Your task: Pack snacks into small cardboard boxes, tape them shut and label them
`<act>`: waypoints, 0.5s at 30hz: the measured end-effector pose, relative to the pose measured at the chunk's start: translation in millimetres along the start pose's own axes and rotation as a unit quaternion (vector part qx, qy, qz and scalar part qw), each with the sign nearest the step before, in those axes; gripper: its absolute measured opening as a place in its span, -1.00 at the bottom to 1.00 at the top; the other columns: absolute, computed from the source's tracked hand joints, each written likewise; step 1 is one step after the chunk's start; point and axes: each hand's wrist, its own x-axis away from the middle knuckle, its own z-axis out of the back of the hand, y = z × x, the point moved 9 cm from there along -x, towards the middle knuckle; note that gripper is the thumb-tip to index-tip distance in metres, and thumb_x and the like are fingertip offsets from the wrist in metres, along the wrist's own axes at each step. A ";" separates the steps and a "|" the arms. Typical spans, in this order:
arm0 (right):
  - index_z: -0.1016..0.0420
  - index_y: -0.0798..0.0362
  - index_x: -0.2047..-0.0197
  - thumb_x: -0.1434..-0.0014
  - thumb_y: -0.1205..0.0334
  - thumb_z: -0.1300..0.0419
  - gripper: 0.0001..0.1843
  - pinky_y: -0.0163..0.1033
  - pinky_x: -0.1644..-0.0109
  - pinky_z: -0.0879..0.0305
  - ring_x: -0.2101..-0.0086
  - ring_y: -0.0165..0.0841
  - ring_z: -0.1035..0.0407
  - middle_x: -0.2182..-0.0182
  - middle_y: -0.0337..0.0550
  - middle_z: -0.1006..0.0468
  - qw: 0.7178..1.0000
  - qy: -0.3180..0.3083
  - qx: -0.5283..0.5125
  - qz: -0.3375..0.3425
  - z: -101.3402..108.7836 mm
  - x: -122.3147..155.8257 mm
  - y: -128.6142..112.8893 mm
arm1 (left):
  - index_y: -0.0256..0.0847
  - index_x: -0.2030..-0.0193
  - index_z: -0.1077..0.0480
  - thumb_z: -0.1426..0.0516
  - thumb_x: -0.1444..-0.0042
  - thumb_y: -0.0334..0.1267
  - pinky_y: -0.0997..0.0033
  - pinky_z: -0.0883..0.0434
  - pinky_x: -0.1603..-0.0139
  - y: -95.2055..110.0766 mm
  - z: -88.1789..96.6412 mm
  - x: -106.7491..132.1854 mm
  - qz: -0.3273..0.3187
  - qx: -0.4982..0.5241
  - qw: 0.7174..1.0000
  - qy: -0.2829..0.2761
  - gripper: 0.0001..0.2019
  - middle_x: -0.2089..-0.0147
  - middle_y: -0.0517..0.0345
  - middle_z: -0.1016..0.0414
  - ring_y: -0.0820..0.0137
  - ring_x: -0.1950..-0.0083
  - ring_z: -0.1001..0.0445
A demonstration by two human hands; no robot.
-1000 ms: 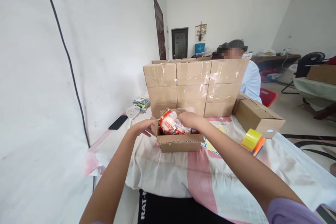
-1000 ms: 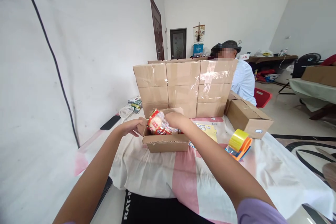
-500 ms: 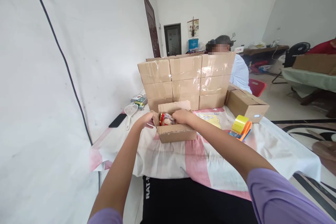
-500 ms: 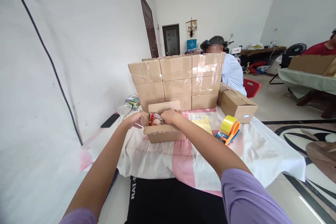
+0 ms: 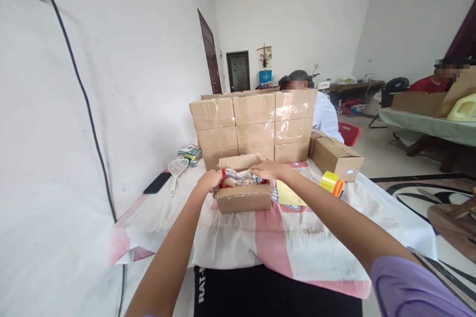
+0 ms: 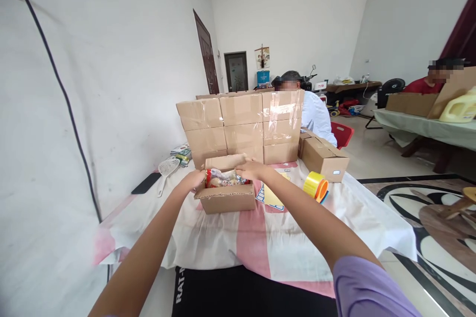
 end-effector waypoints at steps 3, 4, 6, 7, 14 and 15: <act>-0.64 -0.09 -0.05 -0.39 0.07 0.05 -0.56 0.04 -0.17 -0.27 -0.13 0.01 -0.34 0.06 -0.07 -0.66 0.999 -0.030 -0.008 0.008 2.2 0.0 -4.0 | -0.25 -0.14 -0.43 -0.15 -0.34 0.00 -0.01 -0.49 -0.15 3.2 -2.6 -3.9 -0.019 -0.043 0.998 0.031 -0.61 -0.15 -0.07 -0.48 0.19 -0.11 -0.50; -0.65 -0.08 -0.04 -0.39 0.06 0.03 -0.56 0.02 -0.15 -0.28 -0.09 0.00 -0.36 0.08 -0.06 -0.66 0.999 -0.037 -0.011 0.009 2.3 1.0 -4.4 | -0.24 -0.14 -0.43 -0.16 -0.33 -0.01 -0.03 -0.47 -0.17 4.2 -3.6 -5.8 -0.027 -0.053 0.998 0.034 -0.61 -0.16 -0.07 -0.48 0.18 -0.14 -0.49; -0.64 -0.06 -0.02 -0.37 0.05 0.02 -0.57 0.03 -0.15 -0.27 -0.06 0.00 -0.38 0.07 -0.03 -0.65 0.999 -0.048 -0.015 0.011 0.5 4.5 -5.7 | -0.24 -0.14 -0.43 -0.16 -0.33 -0.01 -0.03 -0.46 -0.18 5.5 -5.9 -10.9 -0.043 -0.066 0.996 0.031 -0.61 -0.17 -0.07 -0.47 0.17 -0.15 -0.49; -0.64 -0.05 -0.03 -0.37 0.04 0.02 -0.56 0.04 -0.16 -0.26 -0.06 0.01 -0.38 0.05 -0.01 -0.64 0.998 -0.054 -0.016 0.013 -1.3 6.7 -6.8 | -0.24 -0.14 -0.43 -0.16 -0.33 -0.02 -0.02 -0.47 -0.17 5.6 -7.0 -13.8 -0.049 -0.070 0.996 0.028 -0.61 -0.17 -0.06 -0.47 0.18 -0.14 -0.49; -0.58 -0.04 -0.17 -0.36 0.05 0.01 -0.53 0.20 -0.39 0.00 -0.24 0.03 -0.24 -0.13 -0.01 -0.57 0.997 -0.064 -0.039 0.034 -9.2 23.1 -14.6 | -0.23 -0.16 -0.41 -0.15 -0.34 -0.02 0.01 -0.50 -0.13 3.1 -12.3 -25.0 -0.056 -0.090 0.994 0.031 -0.61 -0.14 -0.06 -0.48 0.20 -0.09 -0.51; -0.59 -0.06 -0.16 -0.36 0.06 0.01 -0.54 0.20 -0.41 0.02 -0.25 0.02 -0.24 -0.12 -0.04 -0.58 0.996 -0.063 -0.046 0.036 -9.8 24.6 -14.9 | -0.23 -0.16 -0.41 -0.15 -0.34 -0.02 0.01 -0.50 -0.12 3.8 -13.1 -25.1 -0.056 -0.092 0.994 0.032 -0.61 -0.14 -0.06 -0.48 0.21 -0.09 -0.51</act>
